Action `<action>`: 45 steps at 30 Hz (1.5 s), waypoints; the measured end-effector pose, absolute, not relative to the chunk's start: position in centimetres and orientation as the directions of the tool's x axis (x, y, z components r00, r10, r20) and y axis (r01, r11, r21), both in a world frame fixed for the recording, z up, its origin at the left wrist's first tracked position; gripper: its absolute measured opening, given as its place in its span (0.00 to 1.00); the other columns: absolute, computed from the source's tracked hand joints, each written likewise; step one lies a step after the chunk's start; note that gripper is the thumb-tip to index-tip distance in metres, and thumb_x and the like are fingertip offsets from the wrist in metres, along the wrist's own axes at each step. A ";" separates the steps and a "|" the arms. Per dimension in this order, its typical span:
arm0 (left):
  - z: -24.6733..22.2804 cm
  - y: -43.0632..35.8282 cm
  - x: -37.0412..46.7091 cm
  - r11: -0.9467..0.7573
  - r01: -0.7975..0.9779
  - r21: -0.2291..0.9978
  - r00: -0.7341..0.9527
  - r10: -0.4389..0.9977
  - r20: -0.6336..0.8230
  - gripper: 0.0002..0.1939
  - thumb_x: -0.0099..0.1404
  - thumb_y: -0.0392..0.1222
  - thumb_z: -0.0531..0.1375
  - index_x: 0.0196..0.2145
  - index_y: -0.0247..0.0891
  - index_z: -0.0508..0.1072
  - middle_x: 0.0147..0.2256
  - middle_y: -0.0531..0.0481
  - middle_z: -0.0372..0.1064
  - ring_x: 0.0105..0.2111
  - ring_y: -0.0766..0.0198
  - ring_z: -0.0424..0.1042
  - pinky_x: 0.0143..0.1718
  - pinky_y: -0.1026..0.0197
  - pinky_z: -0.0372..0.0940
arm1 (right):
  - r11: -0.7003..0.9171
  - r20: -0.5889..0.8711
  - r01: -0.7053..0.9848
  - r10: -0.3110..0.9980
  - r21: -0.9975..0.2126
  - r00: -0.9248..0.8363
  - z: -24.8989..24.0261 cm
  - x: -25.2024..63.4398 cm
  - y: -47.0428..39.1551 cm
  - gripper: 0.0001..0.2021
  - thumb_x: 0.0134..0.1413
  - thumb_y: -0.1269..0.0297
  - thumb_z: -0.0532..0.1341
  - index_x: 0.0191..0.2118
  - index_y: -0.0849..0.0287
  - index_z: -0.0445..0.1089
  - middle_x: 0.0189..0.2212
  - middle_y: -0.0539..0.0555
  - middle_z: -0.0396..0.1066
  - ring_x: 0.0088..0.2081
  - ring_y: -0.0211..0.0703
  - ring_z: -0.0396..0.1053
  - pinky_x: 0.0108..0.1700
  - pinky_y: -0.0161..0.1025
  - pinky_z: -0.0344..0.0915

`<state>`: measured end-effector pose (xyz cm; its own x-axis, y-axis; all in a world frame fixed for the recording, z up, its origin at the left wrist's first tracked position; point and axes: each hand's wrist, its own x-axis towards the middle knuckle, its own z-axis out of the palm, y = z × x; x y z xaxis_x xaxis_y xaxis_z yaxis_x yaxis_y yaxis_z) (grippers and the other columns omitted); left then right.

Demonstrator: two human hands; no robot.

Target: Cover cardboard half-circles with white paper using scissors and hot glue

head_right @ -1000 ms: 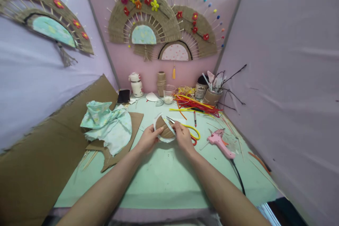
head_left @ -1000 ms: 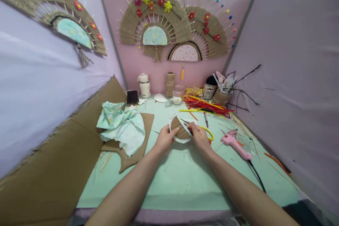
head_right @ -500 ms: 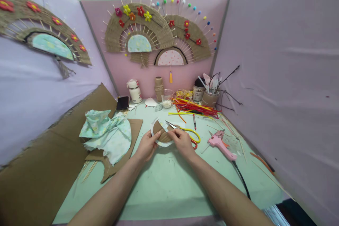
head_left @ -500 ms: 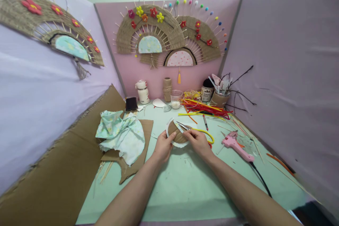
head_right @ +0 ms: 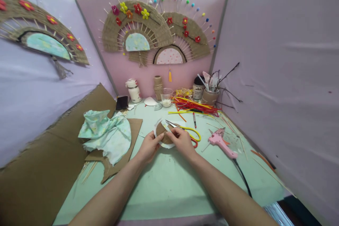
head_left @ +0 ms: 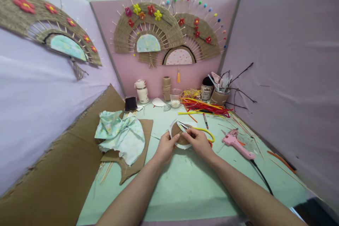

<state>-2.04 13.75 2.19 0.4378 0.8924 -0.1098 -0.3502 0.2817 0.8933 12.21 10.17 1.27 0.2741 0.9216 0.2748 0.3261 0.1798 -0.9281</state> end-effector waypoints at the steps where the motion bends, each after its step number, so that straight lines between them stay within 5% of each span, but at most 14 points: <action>1: 2.2 13.8 -2.0 0.277 -0.341 0.899 0.441 0.891 -0.107 0.27 0.45 0.49 0.73 0.40 0.32 0.75 0.37 0.43 0.77 0.39 0.56 0.75 0.43 0.56 0.68 | 0.178 0.274 0.325 0.921 -0.929 0.276 1.3 12.2 10.2 0.17 0.51 0.50 0.62 0.26 0.60 0.70 0.22 0.49 0.67 0.26 0.40 0.63 0.29 0.35 0.59; 6: 1.8 13.7 -1.8 0.253 -0.307 0.917 0.483 0.872 -0.079 0.27 0.46 0.50 0.72 0.41 0.32 0.75 0.37 0.42 0.76 0.38 0.56 0.74 0.41 0.56 0.68 | 0.199 0.278 0.244 0.894 -0.949 0.351 1.6 12.5 10.2 0.20 0.56 0.48 0.56 0.32 0.60 0.73 0.29 0.52 0.73 0.33 0.45 0.68 0.35 0.37 0.64; 18: 1.3 13.5 -1.8 0.156 -0.199 0.967 0.474 0.879 -0.044 0.22 0.52 0.48 0.69 0.42 0.32 0.76 0.40 0.42 0.77 0.39 0.56 0.74 0.42 0.57 0.67 | 0.168 0.285 0.312 0.879 -0.935 0.383 1.8 12.1 9.8 0.16 0.51 0.50 0.63 0.27 0.60 0.72 0.24 0.51 0.70 0.28 0.41 0.64 0.32 0.36 0.60; 24: 1.1 13.2 -1.5 0.167 -0.151 0.974 0.517 0.853 -0.066 0.22 0.52 0.49 0.69 0.41 0.32 0.76 0.38 0.43 0.77 0.37 0.56 0.74 0.41 0.57 0.67 | 0.227 0.331 0.278 0.847 -0.933 0.417 2.7 12.3 9.5 0.18 0.57 0.50 0.56 0.29 0.60 0.72 0.26 0.51 0.71 0.31 0.42 0.66 0.33 0.36 0.61; 45: 1.7 12.8 -1.5 -0.045 0.019 0.999 0.503 0.864 0.029 0.14 0.54 0.44 0.65 0.37 0.31 0.77 0.35 0.45 0.77 0.36 0.55 0.72 0.38 0.58 0.64 | 0.211 0.357 0.363 0.843 -0.907 0.403 2.2 12.3 9.5 0.14 0.53 0.53 0.61 0.25 0.58 0.70 0.23 0.49 0.68 0.27 0.40 0.64 0.32 0.36 0.59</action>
<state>-1.51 12.76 1.66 0.5026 0.8640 0.0290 0.0194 -0.0448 0.9988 12.32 9.48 2.23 0.4029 0.8426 0.3574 0.3631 0.2114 -0.9075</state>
